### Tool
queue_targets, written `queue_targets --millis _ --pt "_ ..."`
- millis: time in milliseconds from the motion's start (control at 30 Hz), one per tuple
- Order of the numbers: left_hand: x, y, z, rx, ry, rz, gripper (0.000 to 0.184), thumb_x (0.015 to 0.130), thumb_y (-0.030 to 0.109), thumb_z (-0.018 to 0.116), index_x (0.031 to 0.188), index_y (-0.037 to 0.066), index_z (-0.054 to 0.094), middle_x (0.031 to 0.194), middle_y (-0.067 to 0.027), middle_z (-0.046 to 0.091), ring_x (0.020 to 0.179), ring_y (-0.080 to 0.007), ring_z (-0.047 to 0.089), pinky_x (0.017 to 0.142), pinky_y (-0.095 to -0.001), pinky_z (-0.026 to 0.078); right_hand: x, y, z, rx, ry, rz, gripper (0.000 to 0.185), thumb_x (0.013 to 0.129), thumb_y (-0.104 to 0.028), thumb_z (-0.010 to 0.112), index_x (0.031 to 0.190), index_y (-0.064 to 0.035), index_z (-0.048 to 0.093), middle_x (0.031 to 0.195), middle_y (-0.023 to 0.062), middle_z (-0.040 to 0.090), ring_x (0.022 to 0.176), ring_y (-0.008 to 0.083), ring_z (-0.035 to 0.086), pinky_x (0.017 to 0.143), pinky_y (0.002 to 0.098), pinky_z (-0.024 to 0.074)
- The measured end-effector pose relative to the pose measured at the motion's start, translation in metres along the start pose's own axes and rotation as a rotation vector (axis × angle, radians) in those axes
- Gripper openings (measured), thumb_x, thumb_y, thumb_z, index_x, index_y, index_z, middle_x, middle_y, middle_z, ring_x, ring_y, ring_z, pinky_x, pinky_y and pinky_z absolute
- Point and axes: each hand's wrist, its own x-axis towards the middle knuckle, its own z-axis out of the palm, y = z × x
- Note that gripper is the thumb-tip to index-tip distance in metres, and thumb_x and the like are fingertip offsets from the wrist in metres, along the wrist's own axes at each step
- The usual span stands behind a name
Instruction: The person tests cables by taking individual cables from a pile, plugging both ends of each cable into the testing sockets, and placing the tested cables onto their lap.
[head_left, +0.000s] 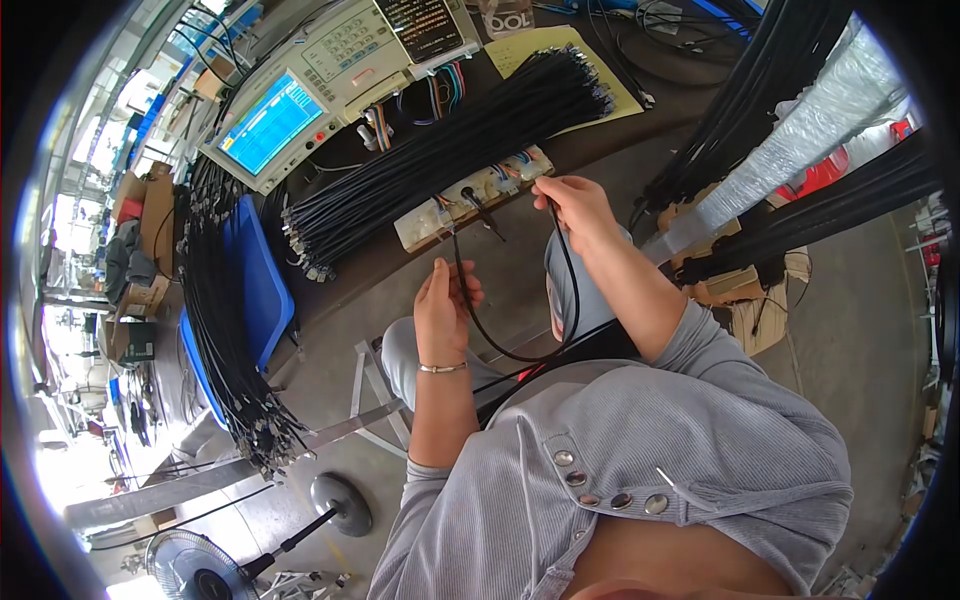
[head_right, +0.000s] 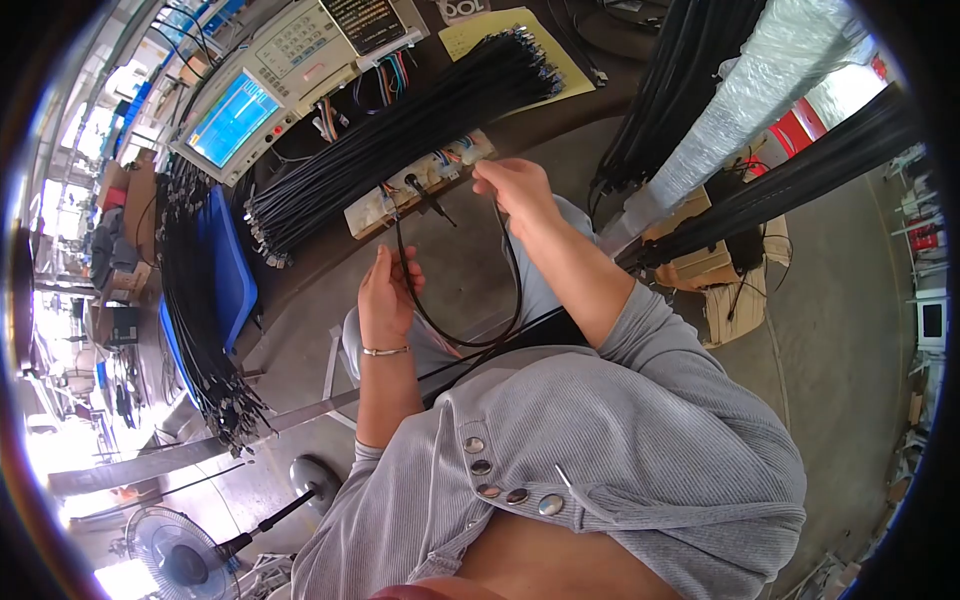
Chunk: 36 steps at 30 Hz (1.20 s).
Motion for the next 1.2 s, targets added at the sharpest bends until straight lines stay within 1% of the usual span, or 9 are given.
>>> queue_targets --millis 67,167,233,367,600,800,867,967,1200 --pt "0.001 0.001 0.002 0.02 -0.017 0.005 0.038 0.094 0.035 0.047 0.092 -0.001 0.06 0.068 -0.0055 0.059 0.06 -0.0153 0.054 0.055 -0.0266 0.042 0.003 -0.004 0.0 0.011 0.008 0.0 0.016 0.079 -0.018 0.067 0.077 -0.0033 0.064 0.066 0.0055 0.062 0.044 0.0038 0.037 0.041 0.0196 0.025" --pt "-0.002 0.005 0.005 0.036 0.007 -0.031 0.038 0.093 0.035 0.048 0.091 -0.001 0.061 0.067 -0.0055 0.058 0.057 -0.0152 0.053 0.053 -0.0265 0.042 0.0 -0.009 -0.004 -0.03 -0.032 0.041 0.021 0.082 -0.024 0.065 0.08 -0.0034 0.063 0.066 0.0049 0.062 0.044 0.0044 0.037 0.041 0.0203 0.0249" --pt "-0.001 0.004 0.001 0.026 0.007 -0.011 0.038 0.093 0.035 0.048 0.091 -0.001 0.061 0.066 -0.0054 0.058 0.056 -0.0151 0.052 0.052 -0.0263 0.041 -0.011 -0.018 -0.009 -0.192 -0.129 0.119 0.033 0.089 -0.035 0.056 0.086 -0.0041 0.064 0.065 0.0028 0.059 0.045 0.0045 0.036 0.043 0.0185 0.0259" --pt "-0.004 0.011 -0.005 0.029 0.034 -0.006 0.038 0.093 0.035 0.048 0.092 -0.001 0.061 0.065 -0.0051 0.057 0.054 -0.0149 0.052 0.049 -0.0254 0.04 -0.014 0.002 -0.025 -0.065 -0.277 0.125 0.042 0.092 -0.044 0.047 0.088 -0.0055 0.064 0.063 0.0008 0.056 0.048 0.0049 0.038 0.045 0.019 0.0277" --pt "-0.003 0.012 -0.008 0.048 0.015 -0.022 0.038 0.094 0.034 0.047 0.093 -0.002 0.061 0.068 -0.0063 0.06 0.058 -0.0153 0.054 0.053 -0.0247 0.043 -0.013 0.008 -0.026 -0.06 -0.231 0.087 0.041 0.093 -0.043 0.046 0.088 -0.0067 0.065 0.062 -0.0002 0.056 0.05 0.0048 0.039 0.048 0.0188 0.0287" --pt "0.005 0.002 -0.003 0.061 -0.013 -0.018 0.037 0.095 0.032 0.046 0.099 -0.002 0.06 0.081 -0.0104 0.065 0.068 -0.0169 0.061 0.061 -0.0258 0.047 -0.008 0.004 -0.023 -0.114 -0.229 0.04 0.039 0.092 -0.042 0.048 0.087 -0.0073 0.065 0.065 -0.0001 0.058 0.052 0.0039 0.04 0.051 0.0179 0.0301" --pt "0.006 0.0 -0.003 0.084 -0.007 -0.018 0.036 0.095 0.031 0.045 0.1 -0.002 0.06 0.084 -0.0115 0.066 0.073 -0.0177 0.063 0.063 -0.0261 0.048 -0.011 0.0 -0.016 -0.172 -0.106 -0.03 0.037 0.092 -0.041 0.049 0.087 -0.0069 0.065 0.069 -0.0005 0.06 0.054 0.0032 0.039 0.052 0.0167 0.0305" --pt "0.01 -0.002 -0.004 0.089 0.006 -0.001 0.035 0.095 0.03 0.045 0.1 -0.001 0.06 0.085 -0.0114 0.066 0.074 -0.0177 0.063 0.064 -0.0262 0.049 -0.001 0.005 -0.021 -0.244 -0.147 -0.115 0.036 0.092 -0.039 0.05 0.087 -0.0066 0.065 0.072 -0.001 0.061 0.055 0.0026 0.038 0.053 0.016 0.0309" --pt "0.015 -0.003 -0.006 0.087 0.043 0.019 0.035 0.095 0.031 0.045 0.099 -0.001 0.06 0.086 -0.0113 0.066 0.073 -0.0176 0.063 0.064 -0.0262 0.049 0.001 0.001 -0.02 -0.319 -0.157 -0.105 0.036 0.092 -0.039 0.051 0.088 -0.0059 0.065 0.073 -0.0008 0.061 0.056 0.0025 0.037 0.053 0.0163 0.0313"
